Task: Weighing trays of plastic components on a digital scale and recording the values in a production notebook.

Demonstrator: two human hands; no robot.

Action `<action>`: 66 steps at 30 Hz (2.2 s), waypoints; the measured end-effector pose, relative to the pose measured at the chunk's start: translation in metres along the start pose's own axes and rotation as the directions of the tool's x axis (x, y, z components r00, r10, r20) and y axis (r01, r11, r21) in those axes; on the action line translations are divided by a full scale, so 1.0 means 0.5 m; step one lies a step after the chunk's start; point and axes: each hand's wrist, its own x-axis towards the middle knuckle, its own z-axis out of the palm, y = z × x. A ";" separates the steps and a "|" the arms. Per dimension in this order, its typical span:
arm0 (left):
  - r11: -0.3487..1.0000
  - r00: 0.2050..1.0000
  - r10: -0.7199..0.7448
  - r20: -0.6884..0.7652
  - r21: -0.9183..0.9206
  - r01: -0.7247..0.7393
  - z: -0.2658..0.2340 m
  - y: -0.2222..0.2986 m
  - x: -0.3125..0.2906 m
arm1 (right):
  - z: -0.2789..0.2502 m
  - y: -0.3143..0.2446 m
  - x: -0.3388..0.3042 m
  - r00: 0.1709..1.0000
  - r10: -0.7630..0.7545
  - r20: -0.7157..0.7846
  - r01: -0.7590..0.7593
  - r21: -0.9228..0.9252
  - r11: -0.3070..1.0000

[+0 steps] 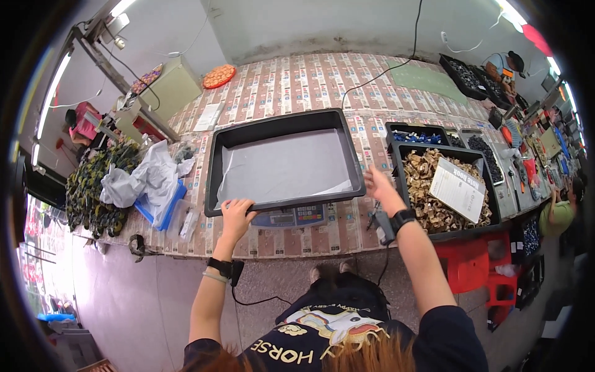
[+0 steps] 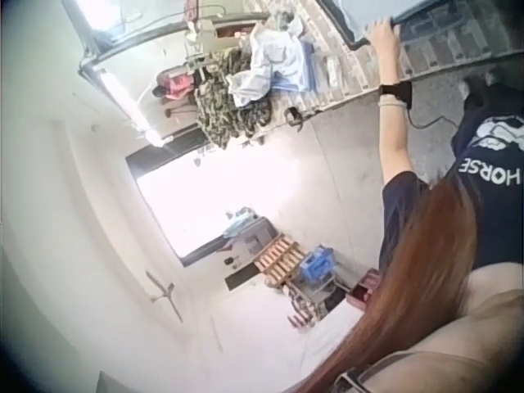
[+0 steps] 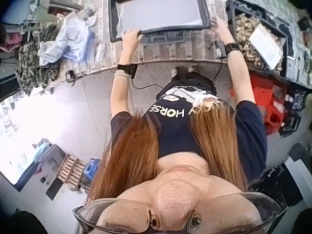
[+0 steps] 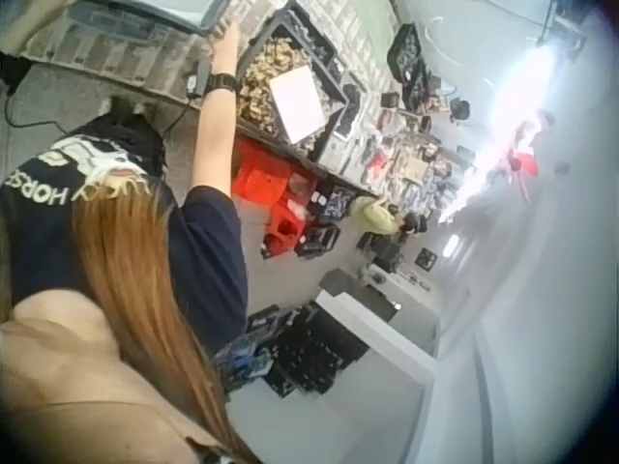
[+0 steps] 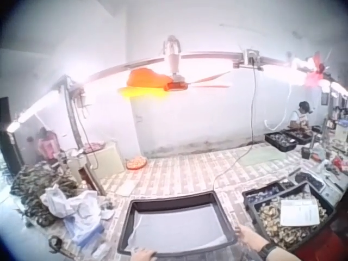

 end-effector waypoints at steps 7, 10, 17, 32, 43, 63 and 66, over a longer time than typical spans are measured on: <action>0.997 0.995 -0.065 0.075 0.045 0.062 0.004 0.026 -0.002 | -0.047 0.342 0.078 0.841 0.082 0.535 -0.357 0.436 0.826; 0.992 0.974 -0.116 0.196 0.078 0.102 -0.012 0.012 -0.020 | 0.037 0.374 0.052 0.753 -0.263 0.603 0.554 -0.366 0.748; 0.984 0.992 -0.120 0.039 -0.125 0.124 -0.091 0.120 -0.062 | 0.096 0.319 -0.041 0.629 -0.528 0.571 0.751 -0.621 0.223; 0.821 0.884 -0.440 0.157 -0.328 0.467 -0.106 0.140 -0.264 | 0.089 0.351 -0.003 0.590 -0.580 0.562 0.720 -0.692 0.062; 0.802 0.872 -0.438 0.218 -0.344 0.489 -0.095 0.149 -0.299 | 0.096 0.339 -0.010 0.736 -0.465 0.492 0.631 -0.747 0.208; 0.837 0.893 0.118 0.433 -0.527 0.145 0.056 0.245 -0.161 | -0.158 -0.006 -0.481 0.977 -0.186 0.106 0.183 0.038 0.982; 0.853 0.875 0.191 0.445 -0.517 0.076 0.058 0.299 -0.116 | -0.221 -0.100 -0.548 0.861 -0.454 -0.230 0.391 -0.273 0.879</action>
